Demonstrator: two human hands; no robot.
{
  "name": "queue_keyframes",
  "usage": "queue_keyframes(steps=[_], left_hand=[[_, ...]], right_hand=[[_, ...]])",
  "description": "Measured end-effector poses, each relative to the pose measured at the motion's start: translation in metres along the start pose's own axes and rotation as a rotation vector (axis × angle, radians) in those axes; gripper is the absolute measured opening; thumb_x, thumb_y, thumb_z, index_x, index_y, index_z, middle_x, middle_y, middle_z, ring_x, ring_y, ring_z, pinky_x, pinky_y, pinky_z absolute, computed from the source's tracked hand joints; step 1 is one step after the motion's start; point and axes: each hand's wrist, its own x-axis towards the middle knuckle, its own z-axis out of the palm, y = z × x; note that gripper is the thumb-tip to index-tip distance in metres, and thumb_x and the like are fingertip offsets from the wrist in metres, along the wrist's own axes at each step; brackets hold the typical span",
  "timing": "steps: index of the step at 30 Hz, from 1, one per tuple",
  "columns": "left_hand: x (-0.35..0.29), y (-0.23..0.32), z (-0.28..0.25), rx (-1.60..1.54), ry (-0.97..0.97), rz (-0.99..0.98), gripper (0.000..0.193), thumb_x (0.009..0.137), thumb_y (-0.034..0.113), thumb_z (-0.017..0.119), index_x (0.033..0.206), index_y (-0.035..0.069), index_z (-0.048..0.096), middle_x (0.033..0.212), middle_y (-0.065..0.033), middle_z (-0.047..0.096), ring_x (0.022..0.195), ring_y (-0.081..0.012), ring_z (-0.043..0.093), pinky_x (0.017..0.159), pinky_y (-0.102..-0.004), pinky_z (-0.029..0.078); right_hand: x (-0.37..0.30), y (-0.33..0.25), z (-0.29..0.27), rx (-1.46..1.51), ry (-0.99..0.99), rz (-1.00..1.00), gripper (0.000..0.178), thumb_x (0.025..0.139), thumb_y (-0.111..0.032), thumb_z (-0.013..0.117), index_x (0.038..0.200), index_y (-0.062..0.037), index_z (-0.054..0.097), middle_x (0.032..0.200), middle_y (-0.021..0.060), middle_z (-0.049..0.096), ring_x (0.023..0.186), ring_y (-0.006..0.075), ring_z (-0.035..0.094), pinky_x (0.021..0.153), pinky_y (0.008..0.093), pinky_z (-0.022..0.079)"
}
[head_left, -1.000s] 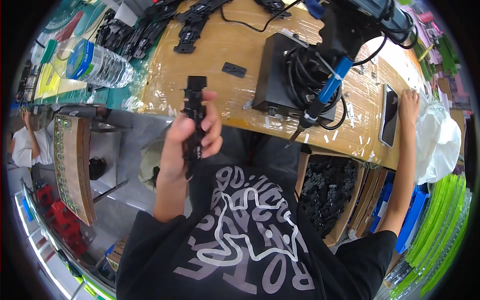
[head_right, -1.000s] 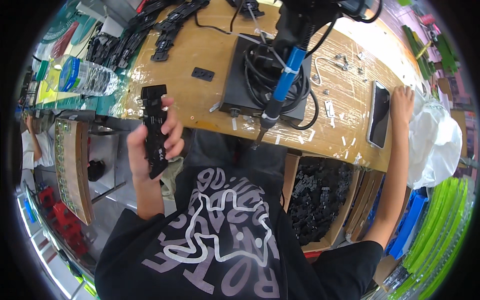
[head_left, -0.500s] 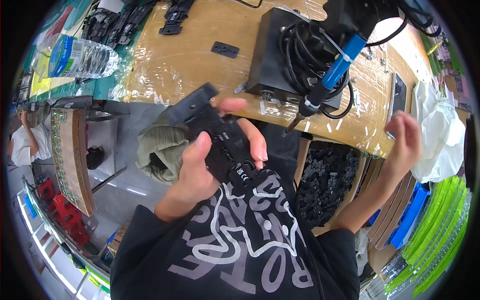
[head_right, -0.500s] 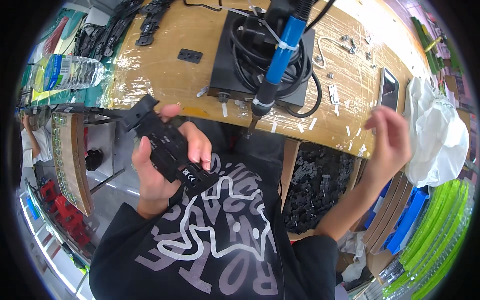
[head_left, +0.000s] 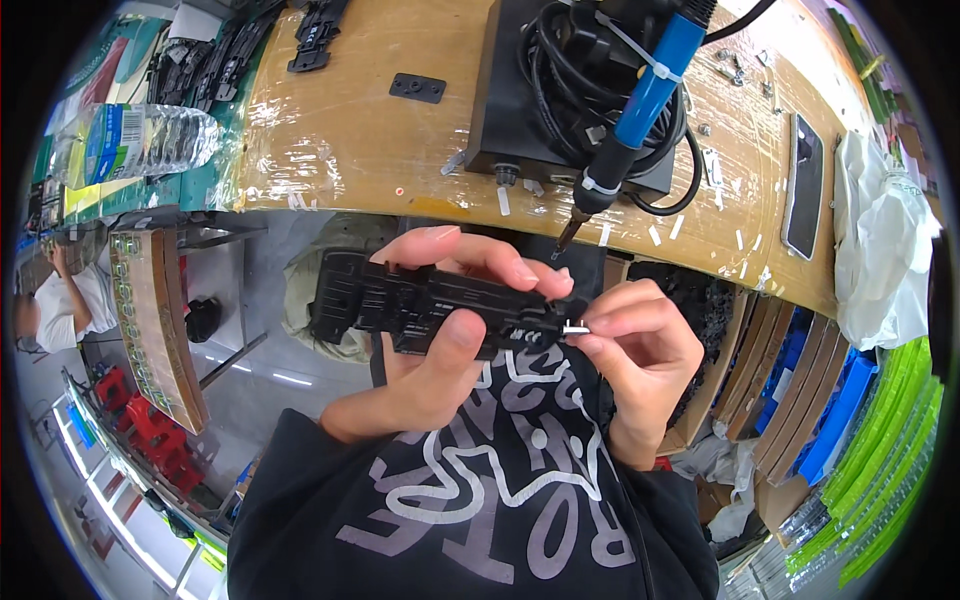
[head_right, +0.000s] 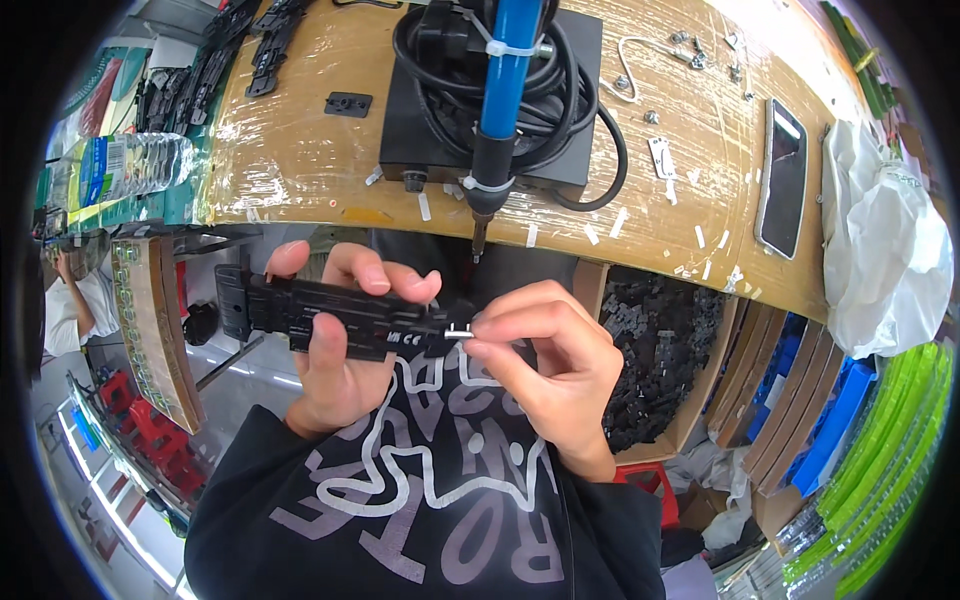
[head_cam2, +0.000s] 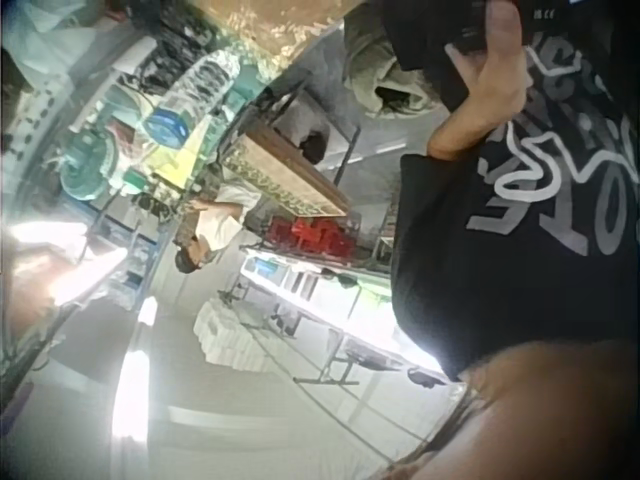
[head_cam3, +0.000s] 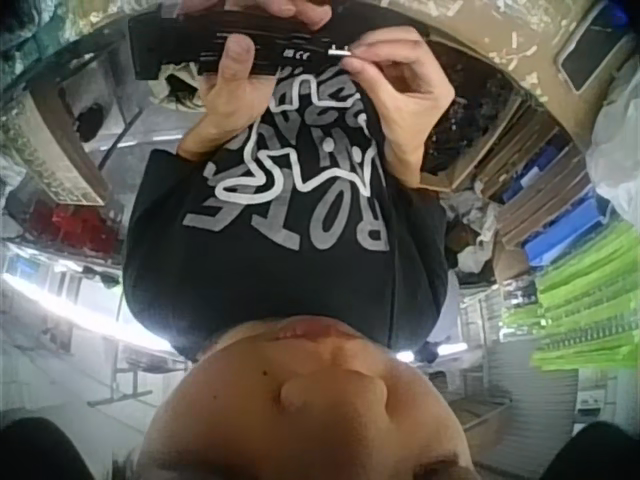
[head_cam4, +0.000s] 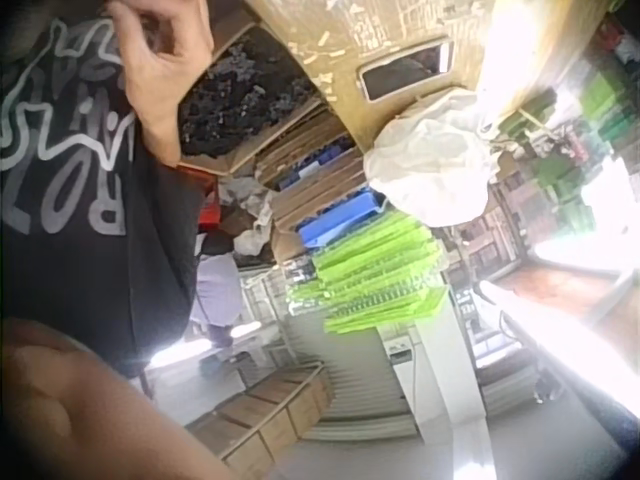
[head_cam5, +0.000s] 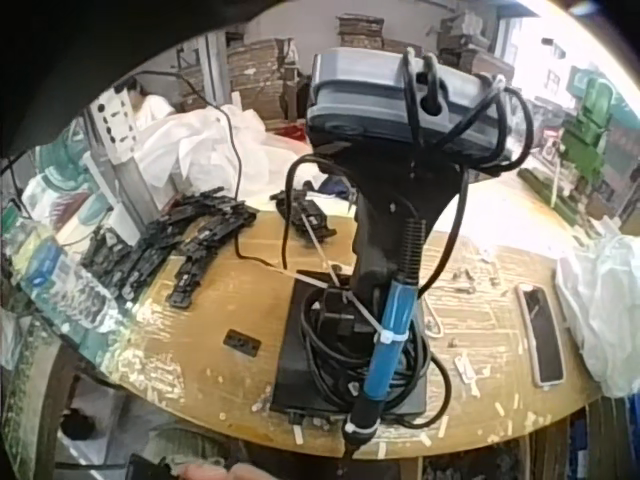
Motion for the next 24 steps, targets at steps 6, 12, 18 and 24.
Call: queue_keyframes(steps=[6, 12, 18, 24], left_hand=[[0.0003, 0.0018, -0.0005, 0.034, -0.109, 0.014, 0.044, 0.085, 0.026, 0.045, 0.122, 0.024, 0.021, 0.092, -0.0098, 0.04, 0.089, -0.0245, 0.05, 0.087, -0.0457, 0.038], [-0.0028, -0.0001, -0.0031, 0.009, -0.124, 0.043, 0.039, 0.085, 0.026, 0.044, 0.119, 0.025, 0.024, 0.09, -0.0094, 0.04, 0.088, -0.0242, 0.051, 0.089, -0.0454, 0.038], [-0.0044, -0.0003, -0.0002, 0.065, -0.172, 0.122, 0.036, 0.085, 0.024, 0.044, 0.117, 0.025, 0.027, 0.09, -0.0097, 0.041, 0.084, -0.0252, 0.053, 0.09, -0.0456, 0.037], [-0.0072, -0.0021, -0.001, 0.055, -0.208, 0.129, 0.031, 0.085, 0.025, 0.045, 0.112, 0.026, 0.031, 0.089, -0.0094, 0.041, 0.083, -0.0252, 0.054, 0.09, -0.047, 0.036]], right_hand=[[0.002, -0.0024, -0.0046, 0.099, -0.028, 0.109, 0.018, 0.062, 0.016, 0.059, 0.075, 0.0053, 0.052, 0.078, 0.0129, 0.053, 0.07, 0.0151, 0.053, 0.063, 0.024, 0.044], [0.001, -0.0022, -0.0044, 0.226, -0.042, 0.233, 0.014, 0.066, 0.015, 0.058, 0.077, 0.0069, 0.052, 0.079, 0.012, 0.052, 0.07, 0.014, 0.054, 0.062, 0.0236, 0.046], [0.0, 0.0006, -0.0033, 0.291, -0.029, 0.256, 0.011, 0.069, 0.012, 0.056, 0.078, 0.0072, 0.051, 0.08, 0.0121, 0.051, 0.068, 0.0138, 0.054, 0.06, 0.0237, 0.047], [-0.0007, 0.0023, -0.0053, 0.317, -0.045, 0.24, 0.011, 0.071, 0.011, 0.055, 0.08, 0.0064, 0.05, 0.082, 0.0125, 0.051, 0.07, 0.014, 0.054, 0.061, 0.0238, 0.047]])
